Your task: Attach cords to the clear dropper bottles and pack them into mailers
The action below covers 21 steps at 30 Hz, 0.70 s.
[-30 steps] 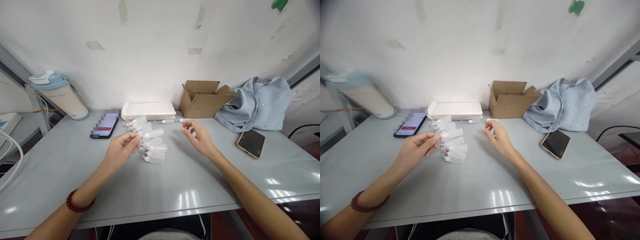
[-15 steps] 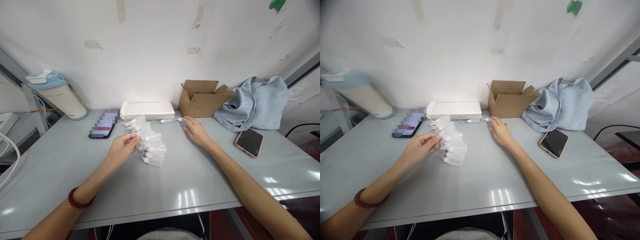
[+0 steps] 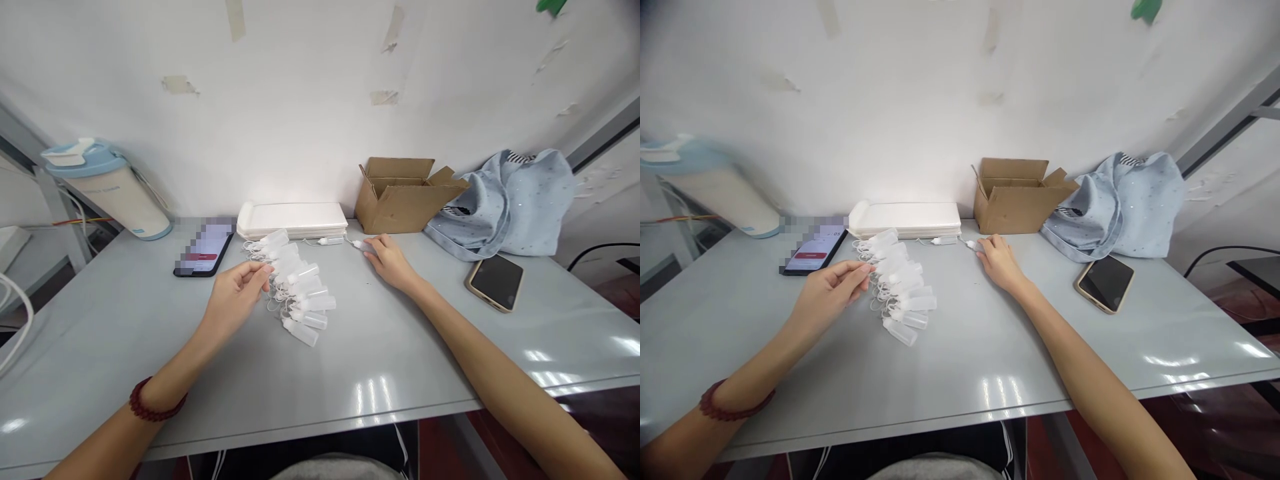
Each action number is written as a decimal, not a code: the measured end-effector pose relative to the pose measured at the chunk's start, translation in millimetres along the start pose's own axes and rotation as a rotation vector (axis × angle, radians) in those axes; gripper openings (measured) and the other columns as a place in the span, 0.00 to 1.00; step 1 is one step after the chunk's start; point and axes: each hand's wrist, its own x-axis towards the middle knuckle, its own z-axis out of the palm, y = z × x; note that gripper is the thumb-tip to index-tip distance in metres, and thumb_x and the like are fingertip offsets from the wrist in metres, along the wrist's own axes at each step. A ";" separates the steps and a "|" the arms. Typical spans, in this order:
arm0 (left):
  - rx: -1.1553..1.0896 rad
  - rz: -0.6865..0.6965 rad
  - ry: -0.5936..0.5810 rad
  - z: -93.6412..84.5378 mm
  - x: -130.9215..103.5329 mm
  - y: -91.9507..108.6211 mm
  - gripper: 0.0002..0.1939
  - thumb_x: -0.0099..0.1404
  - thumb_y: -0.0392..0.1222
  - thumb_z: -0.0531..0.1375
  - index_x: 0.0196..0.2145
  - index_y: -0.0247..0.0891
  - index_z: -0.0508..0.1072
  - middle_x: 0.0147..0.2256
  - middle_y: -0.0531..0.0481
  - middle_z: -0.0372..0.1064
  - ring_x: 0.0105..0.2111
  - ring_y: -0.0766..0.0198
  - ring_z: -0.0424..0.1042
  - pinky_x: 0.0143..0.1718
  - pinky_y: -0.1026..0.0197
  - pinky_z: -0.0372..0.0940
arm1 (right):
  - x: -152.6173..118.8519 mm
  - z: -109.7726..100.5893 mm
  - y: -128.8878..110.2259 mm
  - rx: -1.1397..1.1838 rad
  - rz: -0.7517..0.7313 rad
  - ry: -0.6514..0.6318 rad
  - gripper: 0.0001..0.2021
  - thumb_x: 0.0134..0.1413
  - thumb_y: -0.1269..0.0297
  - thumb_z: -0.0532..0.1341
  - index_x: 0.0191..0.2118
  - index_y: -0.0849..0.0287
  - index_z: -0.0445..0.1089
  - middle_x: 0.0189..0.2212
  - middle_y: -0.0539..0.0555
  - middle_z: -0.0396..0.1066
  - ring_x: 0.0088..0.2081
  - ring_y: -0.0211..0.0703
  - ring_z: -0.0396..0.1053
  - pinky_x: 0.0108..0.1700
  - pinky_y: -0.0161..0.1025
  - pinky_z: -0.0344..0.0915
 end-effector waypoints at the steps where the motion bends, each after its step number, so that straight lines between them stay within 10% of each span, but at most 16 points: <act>1: 0.000 0.009 0.004 0.3 -0.3 -0.5 0.13 0.59 0.50 0.59 0.27 0.36 0.70 0.22 0.55 0.61 0.18 0.71 0.56 0.18 0.68 0.52 | -0.3 0.2 -0.6 0.011 -0.001 0.004 0.16 0.60 0.63 0.49 0.50 0.62 0.65 0.42 0.64 0.65 0.45 0.56 0.63 0.45 0.52 0.63; 10: 0.096 0.137 -0.002 5.1 -11.9 -0.6 0.12 0.62 0.49 0.57 0.32 0.38 0.72 0.23 0.54 0.65 0.26 0.66 0.67 0.25 0.67 0.61 | -14.0 -36.2 -57.2 0.380 -0.039 0.064 0.13 0.62 0.58 0.51 0.46 0.58 0.67 0.39 0.58 0.68 0.40 0.46 0.66 0.40 0.42 0.65; 21: 0.082 0.161 -0.143 9.5 -20.2 -1.1 0.14 0.63 0.48 0.56 0.43 0.39 0.71 0.26 0.54 0.67 0.26 0.66 0.68 0.25 0.66 0.62 | -35.4 -61.5 -109.9 0.792 -0.048 -0.187 0.12 0.64 0.60 0.51 0.45 0.55 0.69 0.39 0.53 0.71 0.40 0.42 0.68 0.41 0.39 0.64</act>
